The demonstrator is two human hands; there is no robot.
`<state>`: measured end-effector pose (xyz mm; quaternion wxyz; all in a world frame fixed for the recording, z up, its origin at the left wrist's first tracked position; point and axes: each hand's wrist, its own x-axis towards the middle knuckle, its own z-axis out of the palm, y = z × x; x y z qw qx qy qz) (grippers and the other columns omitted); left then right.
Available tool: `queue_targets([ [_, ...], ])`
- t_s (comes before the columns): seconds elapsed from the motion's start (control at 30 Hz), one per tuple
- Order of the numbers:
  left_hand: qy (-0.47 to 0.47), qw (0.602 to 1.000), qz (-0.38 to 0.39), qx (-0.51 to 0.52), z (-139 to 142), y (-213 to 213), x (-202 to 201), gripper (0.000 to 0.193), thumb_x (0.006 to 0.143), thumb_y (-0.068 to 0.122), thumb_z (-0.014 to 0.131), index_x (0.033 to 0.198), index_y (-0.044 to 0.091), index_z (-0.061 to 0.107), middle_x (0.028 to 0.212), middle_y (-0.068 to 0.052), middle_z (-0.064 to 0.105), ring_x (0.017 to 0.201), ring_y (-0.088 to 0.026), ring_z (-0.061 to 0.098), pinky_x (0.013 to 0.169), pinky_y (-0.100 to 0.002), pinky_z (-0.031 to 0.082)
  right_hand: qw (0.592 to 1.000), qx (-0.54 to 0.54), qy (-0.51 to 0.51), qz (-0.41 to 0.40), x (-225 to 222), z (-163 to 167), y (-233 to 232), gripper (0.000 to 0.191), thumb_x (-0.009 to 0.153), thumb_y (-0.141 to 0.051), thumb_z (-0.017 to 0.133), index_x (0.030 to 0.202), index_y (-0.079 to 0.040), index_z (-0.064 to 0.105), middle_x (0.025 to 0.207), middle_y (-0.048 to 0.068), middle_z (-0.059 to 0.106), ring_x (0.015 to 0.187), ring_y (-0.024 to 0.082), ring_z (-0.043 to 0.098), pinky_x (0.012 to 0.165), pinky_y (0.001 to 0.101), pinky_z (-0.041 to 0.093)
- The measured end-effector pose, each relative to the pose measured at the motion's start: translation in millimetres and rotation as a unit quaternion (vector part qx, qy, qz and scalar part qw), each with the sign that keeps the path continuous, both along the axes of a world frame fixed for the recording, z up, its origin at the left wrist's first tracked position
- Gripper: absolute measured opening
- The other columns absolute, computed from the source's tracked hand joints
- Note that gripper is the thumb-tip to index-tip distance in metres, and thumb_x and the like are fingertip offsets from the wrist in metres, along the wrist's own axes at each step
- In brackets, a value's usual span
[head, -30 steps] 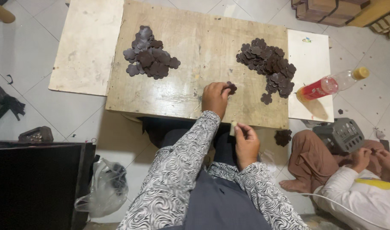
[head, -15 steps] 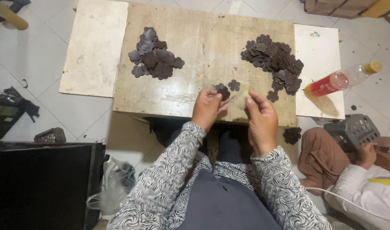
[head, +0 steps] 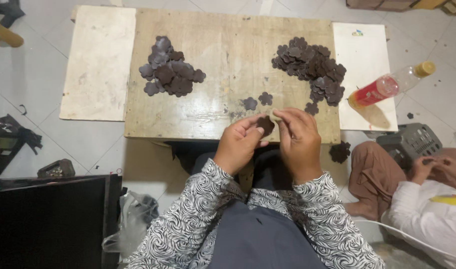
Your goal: The person sits on the floor and uses a small cylindrical tool to rub and smooth the edges of dark flower-shaped cutouts. They handle the pieces one by one, rotating them to treat all sides, and place the finished items into a pile on the table.
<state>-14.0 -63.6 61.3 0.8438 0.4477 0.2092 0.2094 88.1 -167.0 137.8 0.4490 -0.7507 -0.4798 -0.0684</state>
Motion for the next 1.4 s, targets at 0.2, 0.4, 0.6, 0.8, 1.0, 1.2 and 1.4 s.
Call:
queue_targets([
  [0.2, -0.065, 0.998, -0.005, 0.002, 9.2, -5.5, -8.4, 0.028, 0.109, 0.006, 0.054, 0.131, -0.008, 0.064, 0.117, -0.010, 0.071, 0.102, -0.014, 0.069, 0.089, -0.029, 0.060, 0.995, 0.000, -0.070, 0.071, -9.3, 2.0, -6.1, 0.036, 0.084, 0.009, 0.068, 0.117, -0.006, 0.072, 0.115, 0.013, 0.070, 0.111, 0.034, 0.065, 0.097, 0.0416, 0.053],
  [0.4, -0.016, 1.000, -0.007, -0.023, 21.1, 0.3, -9.6, 0.032, 0.103, 0.006, 0.054, 0.132, -0.004, 0.062, 0.116, -0.008, 0.072, 0.102, -0.013, 0.072, 0.086, -0.028, 0.062, 0.998, 0.007, -0.055, -0.011, -8.8, 3.7, -10.5, 0.031, 0.093, 0.010, 0.071, 0.120, -0.006, 0.073, 0.118, 0.011, 0.068, 0.112, 0.031, 0.064, 0.099, 0.0402, 0.053],
  [0.6, -0.078, 0.995, -0.002, -0.068, 26.8, -6.5, -12.6, 0.032, 0.106, 0.006, 0.056, 0.134, -0.006, 0.062, 0.118, -0.010, 0.071, 0.102, -0.013, 0.069, 0.088, -0.027, 0.059, 0.992, 0.019, -0.092, 0.082, -15.5, 0.9, -10.8, 0.038, 0.085, 0.009, 0.066, 0.121, -0.003, 0.071, 0.120, 0.014, 0.068, 0.115, 0.034, 0.064, 0.103, 0.0424, 0.052],
  [0.8, -0.021, 0.996, 0.003, -0.087, 34.8, -0.6, -14.3, 0.030, 0.101, 0.007, 0.055, 0.128, -0.004, 0.062, 0.116, -0.008, 0.071, 0.102, -0.013, 0.071, 0.087, -0.028, 0.060, 0.996, 0.016, -0.089, -0.008, -15.0, -1.6, -12.1, 0.031, 0.095, 0.010, 0.070, 0.123, -0.003, 0.070, 0.122, 0.011, 0.068, 0.116, 0.031, 0.063, 0.105, 0.0415, 0.051],
  [1.0, -0.054, 0.990, -0.002, -0.131, 34.0, -2.5, -16.9, 0.030, 0.102, 0.007, 0.051, 0.127, -0.005, 0.063, 0.113, -0.010, 0.071, 0.098, -0.014, 0.070, 0.087, -0.027, 0.058, 0.991, 0.017, -0.120, 0.053, -18.8, -2.6, -10.5, 0.033, 0.088, 0.007, 0.069, 0.119, -0.005, 0.072, 0.119, 0.011, 0.068, 0.115, 0.034, 0.063, 0.104, 0.0437, 0.051],
  [1.2, -0.044, 0.993, 0.035, -0.106, 23.5, -3.6, -13.2, 0.023, 0.108, 0.006, 0.052, 0.121, -0.006, 0.065, 0.098, -0.007, 0.064, 0.083, -0.010, 0.061, 0.081, -0.027, 0.057, 0.996, 0.031, -0.080, 0.003, -19.5, -9.0, -13.4, 0.026, 0.091, 0.005, 0.073, 0.116, -0.003, 0.073, 0.114, 0.012, 0.067, 0.110, 0.032, 0.063, 0.098, 0.0421, 0.052],
  [1.4, -0.027, 0.987, 0.047, -0.148, 24.7, -5.8, -12.1, 0.022, 0.101, 0.005, 0.051, 0.115, -0.004, 0.064, 0.102, -0.007, 0.071, 0.087, -0.010, 0.069, 0.080, -0.024, 0.058, 1.000, 0.007, 0.012, -0.014, -21.0, -15.4, -13.1, 0.023, 0.092, 0.005, 0.073, 0.113, -0.005, 0.075, 0.114, 0.014, 0.067, 0.105, 0.028, 0.068, 0.090, 0.0361, 0.057],
])
